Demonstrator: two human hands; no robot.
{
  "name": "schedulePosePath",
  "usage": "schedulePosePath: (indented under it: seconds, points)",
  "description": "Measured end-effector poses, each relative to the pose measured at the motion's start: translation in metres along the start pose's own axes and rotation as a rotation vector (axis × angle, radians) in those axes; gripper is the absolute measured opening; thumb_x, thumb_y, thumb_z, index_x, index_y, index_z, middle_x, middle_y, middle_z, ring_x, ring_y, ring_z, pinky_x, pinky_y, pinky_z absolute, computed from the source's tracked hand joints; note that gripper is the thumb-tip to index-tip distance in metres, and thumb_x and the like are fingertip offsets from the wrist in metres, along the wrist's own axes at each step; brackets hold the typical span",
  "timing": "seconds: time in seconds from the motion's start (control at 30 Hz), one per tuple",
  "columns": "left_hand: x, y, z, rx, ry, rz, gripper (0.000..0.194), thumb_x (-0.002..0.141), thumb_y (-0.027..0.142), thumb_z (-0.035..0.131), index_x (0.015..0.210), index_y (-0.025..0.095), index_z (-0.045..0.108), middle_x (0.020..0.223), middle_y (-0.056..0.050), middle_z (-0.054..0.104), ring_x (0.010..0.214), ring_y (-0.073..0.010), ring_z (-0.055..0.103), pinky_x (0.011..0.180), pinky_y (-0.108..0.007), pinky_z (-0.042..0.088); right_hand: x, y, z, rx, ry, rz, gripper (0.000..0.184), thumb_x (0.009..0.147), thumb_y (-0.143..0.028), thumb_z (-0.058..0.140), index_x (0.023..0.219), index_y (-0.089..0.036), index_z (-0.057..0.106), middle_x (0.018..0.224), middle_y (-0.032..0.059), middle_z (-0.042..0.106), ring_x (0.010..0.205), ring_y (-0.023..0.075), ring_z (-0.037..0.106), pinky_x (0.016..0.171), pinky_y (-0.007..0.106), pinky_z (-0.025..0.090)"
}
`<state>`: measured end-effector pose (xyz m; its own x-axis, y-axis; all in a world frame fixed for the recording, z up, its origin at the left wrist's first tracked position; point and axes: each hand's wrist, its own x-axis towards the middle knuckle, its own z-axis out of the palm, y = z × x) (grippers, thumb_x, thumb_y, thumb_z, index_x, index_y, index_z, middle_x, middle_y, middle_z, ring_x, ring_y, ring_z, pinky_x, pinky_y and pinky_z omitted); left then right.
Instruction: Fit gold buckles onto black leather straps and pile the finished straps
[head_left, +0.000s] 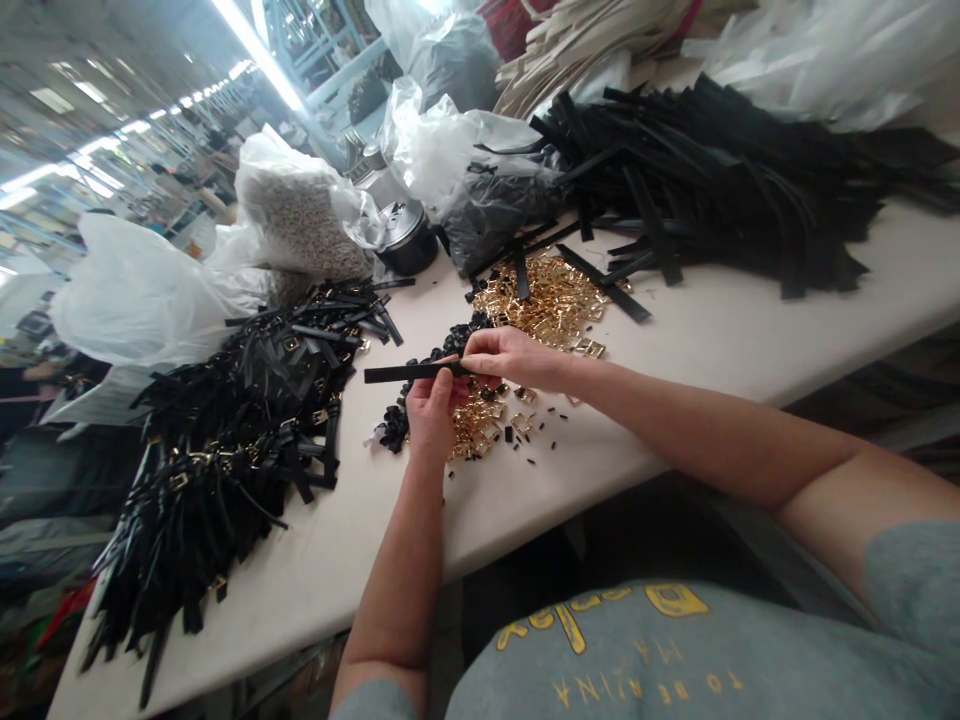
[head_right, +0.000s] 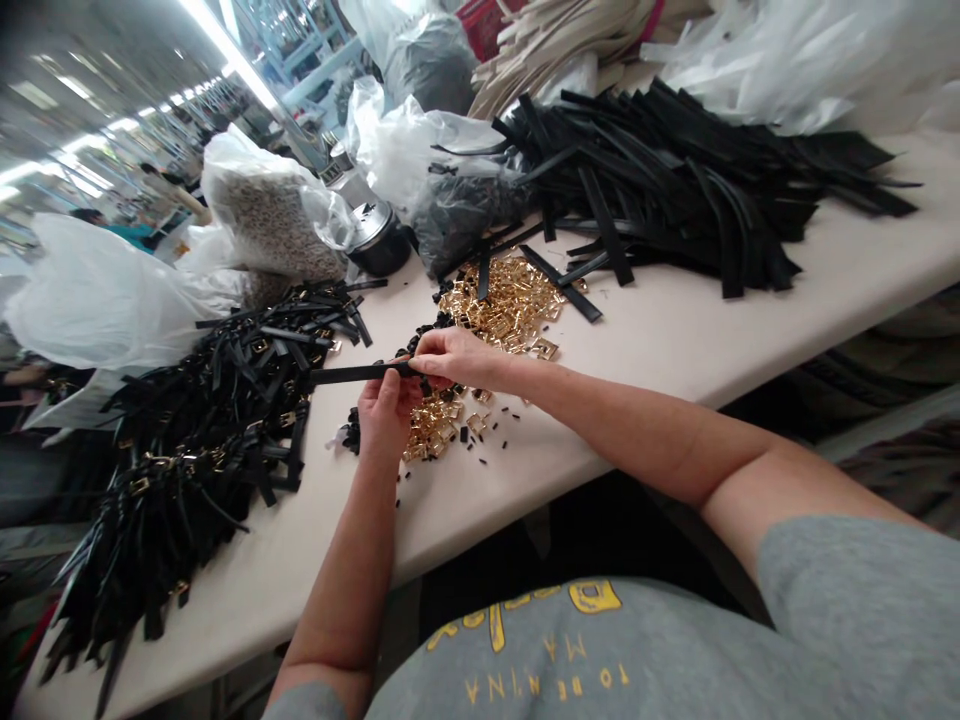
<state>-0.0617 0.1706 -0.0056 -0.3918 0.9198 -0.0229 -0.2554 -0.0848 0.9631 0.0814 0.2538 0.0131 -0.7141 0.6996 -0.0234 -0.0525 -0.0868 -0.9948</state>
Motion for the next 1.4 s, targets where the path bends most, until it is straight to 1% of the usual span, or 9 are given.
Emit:
schedulePosePath:
  seconds: [0.13, 0.33, 0.5, 0.63, 0.77, 0.87, 0.97, 1.13, 1.4]
  points:
    - [0.003, 0.002, -0.006, -0.077, 0.057, -0.081, 0.041, 0.061, 0.048, 0.086, 0.071, 0.015, 0.063, 0.067, 0.0, 0.07, 0.051, -0.0046, 0.06, 0.048, -0.013, 0.045, 0.0, -0.001, -0.002, 0.009, 0.016, 0.0, 0.015, 0.084, -0.024, 0.066, 0.075, -0.016, 0.057, 0.056, -0.0035, 0.056, 0.05, 0.007, 0.05, 0.05, 0.019, 0.042]
    - [0.002, 0.003, -0.003, -0.122, 0.038, -0.179, 0.036, 0.061, 0.038, 0.087, 0.082, 0.015, 0.069, 0.07, 0.0, 0.071, 0.053, -0.0051, 0.061, 0.051, -0.014, 0.049, -0.002, -0.003, 0.0, 0.012, -0.011, 0.038, 0.013, 0.082, -0.022, 0.067, 0.076, -0.015, 0.059, 0.057, -0.0031, 0.057, 0.05, 0.0069, 0.05, 0.049, 0.018, 0.042]
    - [0.002, 0.006, -0.004, -0.169, 0.071, -0.215, 0.031, 0.064, 0.033, 0.086, 0.081, 0.015, 0.068, 0.067, 0.001, 0.07, 0.053, -0.0051, 0.062, 0.05, -0.013, 0.049, -0.005, -0.009, 0.001, 0.068, -0.011, 0.071, 0.014, 0.08, -0.024, 0.071, 0.077, -0.014, 0.061, 0.063, -0.0022, 0.06, 0.056, 0.0075, 0.056, 0.053, 0.019, 0.047]
    - [0.003, 0.007, -0.003, -0.167, 0.124, -0.243, 0.033, 0.058, 0.03, 0.089, 0.079, 0.014, 0.069, 0.066, 0.001, 0.07, 0.052, -0.0056, 0.062, 0.049, -0.013, 0.049, -0.004, -0.007, 0.002, 0.039, 0.008, 0.054, 0.019, 0.076, -0.025, 0.075, 0.075, -0.015, 0.06, 0.062, -0.0026, 0.061, 0.055, 0.0075, 0.057, 0.055, 0.02, 0.048]
    - [0.003, 0.007, 0.0, -0.142, 0.103, -0.227, 0.036, 0.053, 0.027, 0.091, 0.08, 0.013, 0.071, 0.07, 0.0, 0.072, 0.053, -0.0059, 0.063, 0.053, -0.015, 0.05, -0.004, -0.005, 0.002, -0.085, 0.029, 0.0, 0.02, 0.074, -0.027, 0.073, 0.071, -0.016, 0.058, 0.056, -0.0041, 0.058, 0.05, 0.0068, 0.052, 0.048, 0.019, 0.041]
    - [-0.001, 0.006, 0.003, -0.151, 0.073, -0.219, 0.039, 0.05, 0.031, 0.092, 0.079, 0.013, 0.073, 0.073, -0.002, 0.073, 0.055, -0.0077, 0.063, 0.056, -0.018, 0.051, -0.007, -0.007, 0.003, -0.177, 0.032, -0.053, 0.024, 0.073, -0.036, 0.071, 0.067, -0.018, 0.057, 0.054, -0.0041, 0.057, 0.049, 0.0076, 0.049, 0.046, 0.02, 0.037]
    - [-0.002, 0.007, 0.004, -0.152, 0.048, -0.21, 0.039, 0.051, 0.035, 0.091, 0.078, 0.014, 0.074, 0.075, -0.004, 0.073, 0.057, -0.0101, 0.063, 0.058, -0.022, 0.051, -0.007, -0.009, 0.0, -0.22, 0.029, -0.061, 0.033, 0.071, -0.049, 0.072, 0.069, -0.019, 0.059, 0.056, -0.0033, 0.057, 0.05, 0.0097, 0.051, 0.048, 0.022, 0.04]
    - [0.002, 0.01, 0.001, -0.095, 0.05, -0.127, 0.025, 0.059, 0.033, 0.086, 0.077, 0.019, 0.076, 0.075, -0.004, 0.072, 0.06, -0.0125, 0.061, 0.066, -0.03, 0.052, -0.001, -0.01, 0.0, -0.224, 0.012, -0.038, 0.052, 0.063, -0.069, 0.074, 0.072, -0.019, 0.065, 0.059, -0.0002, 0.059, 0.054, 0.0128, 0.053, 0.051, 0.026, 0.044]
    - [0.004, 0.008, -0.004, -0.053, 0.012, -0.09, 0.03, 0.059, 0.044, 0.089, 0.077, 0.026, 0.072, 0.075, -0.004, 0.07, 0.067, -0.019, 0.067, 0.077, -0.045, 0.055, -0.003, -0.011, 0.003, -0.369, 0.076, -0.025, 0.063, 0.052, -0.084, 0.069, 0.076, -0.026, 0.069, 0.07, 0.0073, 0.07, 0.062, 0.022, 0.063, 0.06, 0.035, 0.052]
